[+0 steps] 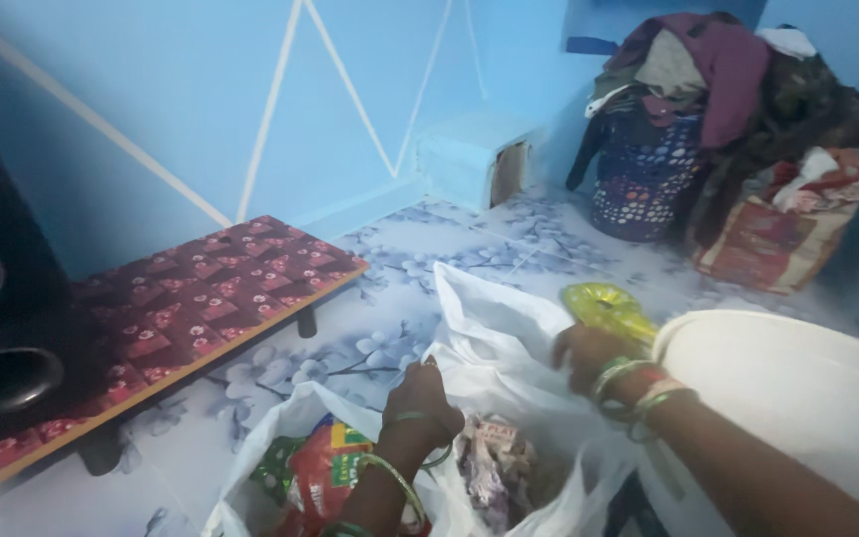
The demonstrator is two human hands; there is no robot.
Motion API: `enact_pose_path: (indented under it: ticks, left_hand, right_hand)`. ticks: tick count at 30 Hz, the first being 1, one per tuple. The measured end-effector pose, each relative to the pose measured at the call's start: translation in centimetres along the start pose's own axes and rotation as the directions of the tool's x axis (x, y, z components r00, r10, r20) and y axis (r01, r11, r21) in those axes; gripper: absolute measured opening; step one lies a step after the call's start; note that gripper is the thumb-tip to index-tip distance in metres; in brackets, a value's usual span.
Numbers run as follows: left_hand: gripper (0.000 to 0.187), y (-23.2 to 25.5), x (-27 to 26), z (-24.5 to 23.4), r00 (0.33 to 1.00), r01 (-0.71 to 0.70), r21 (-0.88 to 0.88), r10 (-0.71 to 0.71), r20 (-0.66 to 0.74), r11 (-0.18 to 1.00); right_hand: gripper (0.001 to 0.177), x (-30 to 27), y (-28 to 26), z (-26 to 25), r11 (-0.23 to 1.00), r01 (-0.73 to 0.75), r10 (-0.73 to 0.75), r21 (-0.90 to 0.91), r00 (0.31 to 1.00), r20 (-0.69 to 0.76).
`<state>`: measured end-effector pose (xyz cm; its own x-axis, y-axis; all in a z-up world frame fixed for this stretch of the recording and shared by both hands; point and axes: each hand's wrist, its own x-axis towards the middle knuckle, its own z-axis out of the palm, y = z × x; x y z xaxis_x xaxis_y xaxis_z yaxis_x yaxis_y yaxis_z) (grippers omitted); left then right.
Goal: The person sits on the floor and sorts through a white plastic bag containing cotton and debris. They pick up clumps of cotton, separate the fibers from the debris, and place the cleaned cotton into a white bucket.
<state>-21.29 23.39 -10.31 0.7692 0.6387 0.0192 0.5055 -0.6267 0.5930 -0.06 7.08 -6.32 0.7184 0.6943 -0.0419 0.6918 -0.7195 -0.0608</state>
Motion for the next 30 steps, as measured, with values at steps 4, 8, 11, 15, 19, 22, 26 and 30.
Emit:
enact_pose_path:
  ticks: [4,8,11,15,19,22,26,30]
  left_hand:
    - [0.062,0.9,0.4,0.5,0.996,-0.054,-0.063,0.05,-0.07,0.997]
    - [0.065,1.9,0.3,-2.2,0.997,0.053,-0.016,-0.054,-0.06,0.998]
    - [0.067,2.3,-0.2,-3.4,0.997,0.07,0.14,-0.072,0.01,0.988]
    - [0.065,4.4,-0.2,-3.1,0.994,0.088,0.185,-0.098,0.045,0.979]
    - [0.064,7.8,0.1,-2.3,0.999,-0.032,0.016,0.032,0.013,0.999]
    - [0.059,11.4,1.2,-1.3,0.993,-0.119,-0.086,0.119,-0.003,0.989]
    - [0.053,17.3,2.1,0.5,0.939,-0.333,-0.285,0.344,-0.013,0.899]
    - [0.057,24.0,1.6,2.3,0.92,-0.234,-0.387,0.332,0.209,0.892]
  right_hand:
    - [0.039,0.5,-1.2,6.0,0.967,0.231,-0.251,0.11,0.938,0.238]
    - [0.069,-0.3,-1.3,8.5,0.97,0.237,-0.178,-0.053,0.84,0.512]
    - [0.092,-1.4,-0.9,6.1,0.977,0.209,-0.159,-0.041,0.847,0.508]
    - [0.12,-2.2,-1.7,-0.6,0.983,0.152,-0.18,0.101,0.903,0.39]
    - [0.101,-3.6,-1.2,-5.1,0.941,0.129,-0.214,0.312,0.943,0.256]
    - [0.089,-4.0,1.0,-8.4,0.901,0.081,-0.185,0.427,0.96,0.209]
    - [0.069,-5.9,5.6,-12.6,0.838,-0.003,-0.13,0.546,0.97,0.205]
    - [0.058,-8.2,10.7,-13.7,0.848,-0.074,-0.054,0.525,0.973,0.225]
